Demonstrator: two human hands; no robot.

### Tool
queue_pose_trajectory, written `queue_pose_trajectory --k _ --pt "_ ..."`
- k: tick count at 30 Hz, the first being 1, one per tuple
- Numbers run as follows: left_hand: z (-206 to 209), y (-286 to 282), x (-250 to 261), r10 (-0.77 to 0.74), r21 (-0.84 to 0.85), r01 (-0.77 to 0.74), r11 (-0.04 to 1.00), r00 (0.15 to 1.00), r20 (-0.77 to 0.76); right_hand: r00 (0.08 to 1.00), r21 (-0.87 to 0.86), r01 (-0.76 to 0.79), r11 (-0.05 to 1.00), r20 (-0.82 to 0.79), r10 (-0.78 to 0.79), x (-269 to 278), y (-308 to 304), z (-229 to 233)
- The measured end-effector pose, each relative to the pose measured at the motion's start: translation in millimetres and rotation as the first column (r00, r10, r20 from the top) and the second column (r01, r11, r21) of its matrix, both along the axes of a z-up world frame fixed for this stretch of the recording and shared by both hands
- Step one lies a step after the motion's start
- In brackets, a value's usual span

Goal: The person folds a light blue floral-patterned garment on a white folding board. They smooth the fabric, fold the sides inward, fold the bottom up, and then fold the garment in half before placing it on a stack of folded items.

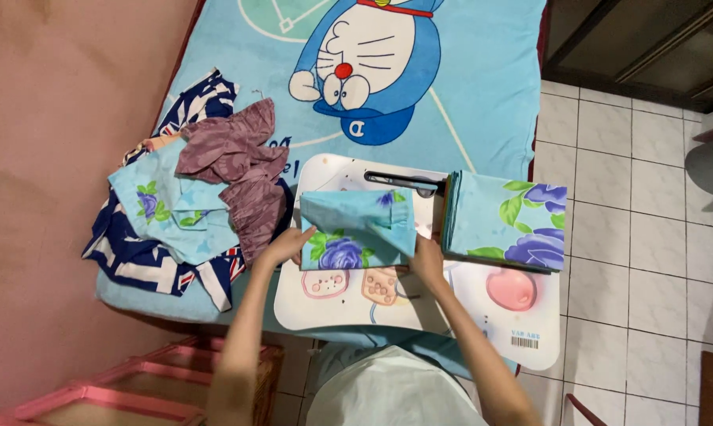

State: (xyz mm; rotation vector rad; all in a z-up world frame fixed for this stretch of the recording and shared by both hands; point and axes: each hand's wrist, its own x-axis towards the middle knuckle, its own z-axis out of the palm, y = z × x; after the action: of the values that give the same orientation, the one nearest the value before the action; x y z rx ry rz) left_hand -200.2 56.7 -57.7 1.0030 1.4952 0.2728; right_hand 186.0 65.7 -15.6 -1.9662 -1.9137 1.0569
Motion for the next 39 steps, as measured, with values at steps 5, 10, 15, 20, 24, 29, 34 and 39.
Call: queue_pose_trajectory --k 5,10,15,20,24,29,34,39 --pt "51 -28 42 0.161 0.281 -0.04 0.959 0.892 -0.422 0.984 -0.128 0.177 0.976 0.013 -0.176 -16 1 39" --pt "67 -46 86 0.459 0.54 -0.108 0.835 0.678 -0.574 0.985 -0.179 0.171 0.969 0.066 -0.162 -28 6 58" --pt "49 -46 84 0.441 0.509 -0.061 0.859 0.595 -0.673 0.972 0.036 0.197 0.98 0.127 -0.2 -43 -2 78" --pt "51 -46 87 0.478 0.571 -0.042 0.82 0.599 -0.642 0.962 0.027 0.2 0.979 0.183 -0.202 -40 -4 68" --pt "44 -48 88 0.538 0.627 -0.042 0.778 0.561 -0.63 0.951 0.045 0.2 0.979 0.233 -0.205 -38 -9 48" --pt "70 -33 83 0.58 0.676 -0.092 0.731 0.605 -0.545 0.954 0.037 0.199 0.979 0.223 -0.202 -33 -9 35" --pt "79 0 74 0.604 0.765 -0.248 0.594 0.766 -0.22 0.96 0.052 0.217 0.975 0.172 -0.223 -30 -12 23" --pt "49 16 67 0.532 0.843 -0.232 0.486 0.843 -0.075 0.963 0.1 0.217 0.971 0.138 -0.229 -33 -13 32"
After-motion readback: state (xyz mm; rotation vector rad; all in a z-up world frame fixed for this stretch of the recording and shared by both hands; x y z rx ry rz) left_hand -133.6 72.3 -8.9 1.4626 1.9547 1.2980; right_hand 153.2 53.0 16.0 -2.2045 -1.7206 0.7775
